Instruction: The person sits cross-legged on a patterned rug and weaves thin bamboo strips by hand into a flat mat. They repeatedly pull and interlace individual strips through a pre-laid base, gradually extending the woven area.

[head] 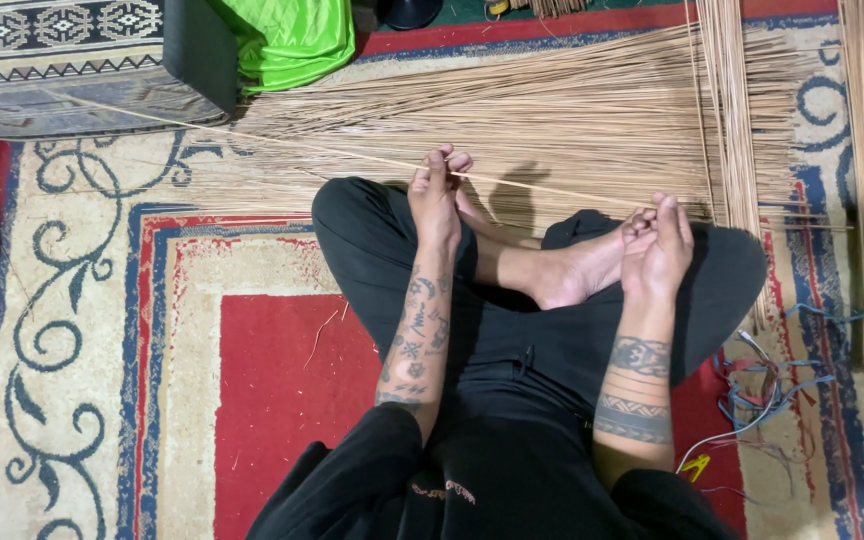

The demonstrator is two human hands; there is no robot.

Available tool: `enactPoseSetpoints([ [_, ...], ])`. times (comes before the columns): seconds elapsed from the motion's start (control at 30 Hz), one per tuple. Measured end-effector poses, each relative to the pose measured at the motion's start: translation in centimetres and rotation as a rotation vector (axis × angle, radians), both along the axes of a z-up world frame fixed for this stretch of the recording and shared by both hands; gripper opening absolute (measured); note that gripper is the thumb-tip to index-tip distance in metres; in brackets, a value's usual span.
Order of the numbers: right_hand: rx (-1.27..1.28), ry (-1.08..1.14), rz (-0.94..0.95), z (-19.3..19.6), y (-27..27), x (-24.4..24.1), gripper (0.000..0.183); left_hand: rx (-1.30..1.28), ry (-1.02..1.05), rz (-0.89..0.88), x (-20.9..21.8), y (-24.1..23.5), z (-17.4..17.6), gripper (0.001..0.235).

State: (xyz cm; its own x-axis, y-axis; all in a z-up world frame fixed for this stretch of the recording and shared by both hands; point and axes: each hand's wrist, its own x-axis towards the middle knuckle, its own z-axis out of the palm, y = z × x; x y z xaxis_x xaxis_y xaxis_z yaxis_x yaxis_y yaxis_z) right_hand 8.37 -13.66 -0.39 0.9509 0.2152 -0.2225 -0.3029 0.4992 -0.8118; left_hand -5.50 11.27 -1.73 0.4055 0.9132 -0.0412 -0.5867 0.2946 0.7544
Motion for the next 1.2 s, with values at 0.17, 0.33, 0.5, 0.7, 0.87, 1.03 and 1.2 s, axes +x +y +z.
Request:
enactPoseSetpoints([
  [0.17,-0.042,-0.015,0.090,-1.4,3.4,-2.2,0.026,0.183,0.057,-0.486,1.4,-5.0,2.8,0.024],
  [0.33,-0.148,-0.120,0.056,-2.6,3.3,-1.7,0.020,0.278,0.029,-0.472,2.4,-7.5,3.2,0.018],
  [0.5,-0.617,-0.815,0.015,1.3,2.6,-3.0,0.031,0.445,0.165,-0.329,2.3,-6.6,3.0,0.010],
  [0.7,-0.648,-0.972,0.323,1.4,4.3,-5.2,0.017,0.670,0.369,-0.229,1.6,-7.2,5.5,0.005],
  [0.87,-0.208,-0.681,0.137,-0.5,3.8,-3.8,0.015,0.669,0.328,-0.308,1.2,-7.0,5.2,0.028],
  [1.03,-0.234,-0.696,0.065,2.7,3.4,-4.1,0.007,0.702,0.371,-0.582,1.3,-7.3,4.5,0.026],
  [1.2,-0.453,-0.730,0.033,0.3,3.1,-3.5,0.013,0.514,0.203,-0.655,1.4,-7.4,4.0,0.020],
])
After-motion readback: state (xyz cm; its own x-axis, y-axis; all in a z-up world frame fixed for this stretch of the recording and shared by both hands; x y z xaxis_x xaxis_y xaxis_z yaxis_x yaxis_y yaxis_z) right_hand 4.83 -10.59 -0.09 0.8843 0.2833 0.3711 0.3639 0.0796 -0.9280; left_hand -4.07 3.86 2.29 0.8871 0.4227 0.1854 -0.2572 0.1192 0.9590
